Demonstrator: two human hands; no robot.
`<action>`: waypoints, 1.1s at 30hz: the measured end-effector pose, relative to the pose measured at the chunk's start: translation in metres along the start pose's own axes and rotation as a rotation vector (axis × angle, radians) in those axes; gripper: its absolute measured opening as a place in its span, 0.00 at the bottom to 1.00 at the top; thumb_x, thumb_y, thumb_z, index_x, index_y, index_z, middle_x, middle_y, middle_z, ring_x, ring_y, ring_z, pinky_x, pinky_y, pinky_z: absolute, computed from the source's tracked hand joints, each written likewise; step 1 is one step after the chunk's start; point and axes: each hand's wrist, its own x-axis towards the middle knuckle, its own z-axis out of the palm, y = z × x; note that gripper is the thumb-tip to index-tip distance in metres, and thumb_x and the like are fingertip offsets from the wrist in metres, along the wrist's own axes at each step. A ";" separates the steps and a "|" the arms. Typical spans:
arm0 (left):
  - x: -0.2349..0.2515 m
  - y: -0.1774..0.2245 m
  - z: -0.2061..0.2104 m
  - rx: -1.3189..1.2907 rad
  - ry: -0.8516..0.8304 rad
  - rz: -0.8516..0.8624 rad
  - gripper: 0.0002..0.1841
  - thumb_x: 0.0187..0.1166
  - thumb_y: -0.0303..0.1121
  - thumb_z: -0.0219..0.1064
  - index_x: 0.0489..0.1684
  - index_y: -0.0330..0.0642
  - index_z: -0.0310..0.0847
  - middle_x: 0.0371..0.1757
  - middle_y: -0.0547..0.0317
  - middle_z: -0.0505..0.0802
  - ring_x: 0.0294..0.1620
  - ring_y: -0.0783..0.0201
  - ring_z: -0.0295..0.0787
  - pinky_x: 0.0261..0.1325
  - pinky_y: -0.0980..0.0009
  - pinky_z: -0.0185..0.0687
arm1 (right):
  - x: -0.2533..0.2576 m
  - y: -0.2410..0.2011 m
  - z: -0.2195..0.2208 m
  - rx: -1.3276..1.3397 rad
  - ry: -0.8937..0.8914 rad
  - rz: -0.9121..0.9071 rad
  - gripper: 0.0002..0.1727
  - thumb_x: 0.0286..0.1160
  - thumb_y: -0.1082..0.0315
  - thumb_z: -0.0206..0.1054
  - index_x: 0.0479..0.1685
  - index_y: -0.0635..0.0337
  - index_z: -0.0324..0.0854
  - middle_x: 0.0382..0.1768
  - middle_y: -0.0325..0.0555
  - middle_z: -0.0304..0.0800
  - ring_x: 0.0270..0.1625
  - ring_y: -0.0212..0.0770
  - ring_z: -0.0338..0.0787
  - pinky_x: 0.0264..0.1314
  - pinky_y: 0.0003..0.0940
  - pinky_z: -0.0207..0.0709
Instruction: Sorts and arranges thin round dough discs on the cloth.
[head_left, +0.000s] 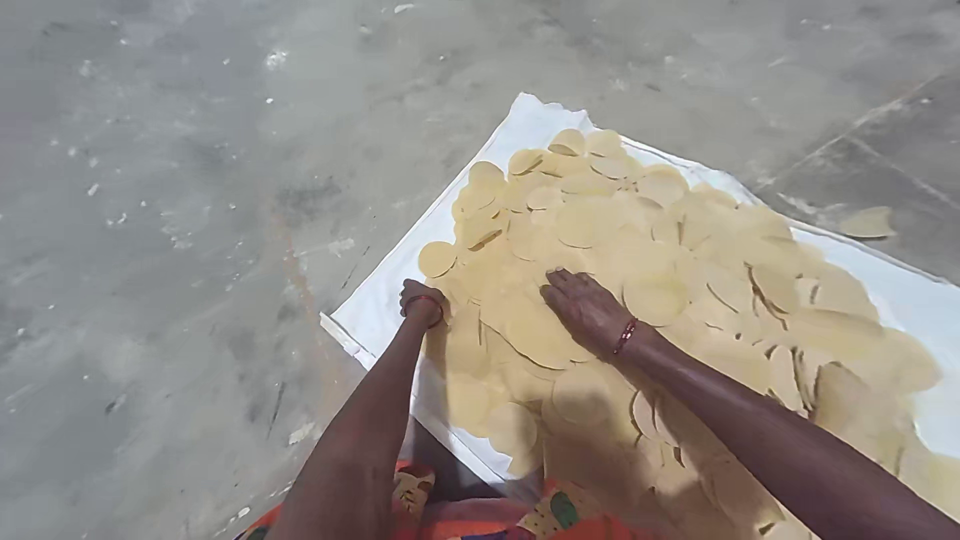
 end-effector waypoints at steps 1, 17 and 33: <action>0.001 -0.003 -0.001 -0.001 -0.022 0.024 0.37 0.66 0.40 0.81 0.71 0.25 0.70 0.67 0.27 0.83 0.71 0.34 0.81 0.69 0.36 0.78 | -0.001 0.002 0.002 0.023 0.021 0.020 0.21 0.79 0.74 0.63 0.71 0.63 0.80 0.79 0.61 0.77 0.85 0.59 0.73 0.84 0.57 0.66; -0.058 0.021 -0.054 -0.202 0.336 0.495 0.24 0.81 0.31 0.66 0.73 0.25 0.71 0.59 0.22 0.87 0.63 0.28 0.85 0.67 0.34 0.77 | -0.007 -0.008 0.023 0.044 -0.003 0.133 0.34 0.73 0.80 0.63 0.84 0.68 0.68 0.89 0.61 0.63 0.94 0.58 0.56 0.92 0.60 0.51; -0.107 0.044 0.109 0.185 0.225 1.296 0.18 0.78 0.26 0.65 0.64 0.27 0.82 0.66 0.30 0.86 0.73 0.35 0.81 0.77 0.46 0.76 | -0.040 -0.027 -0.060 0.278 0.056 0.305 0.19 0.88 0.68 0.53 0.68 0.61 0.85 0.60 0.58 0.92 0.62 0.58 0.92 0.65 0.58 0.82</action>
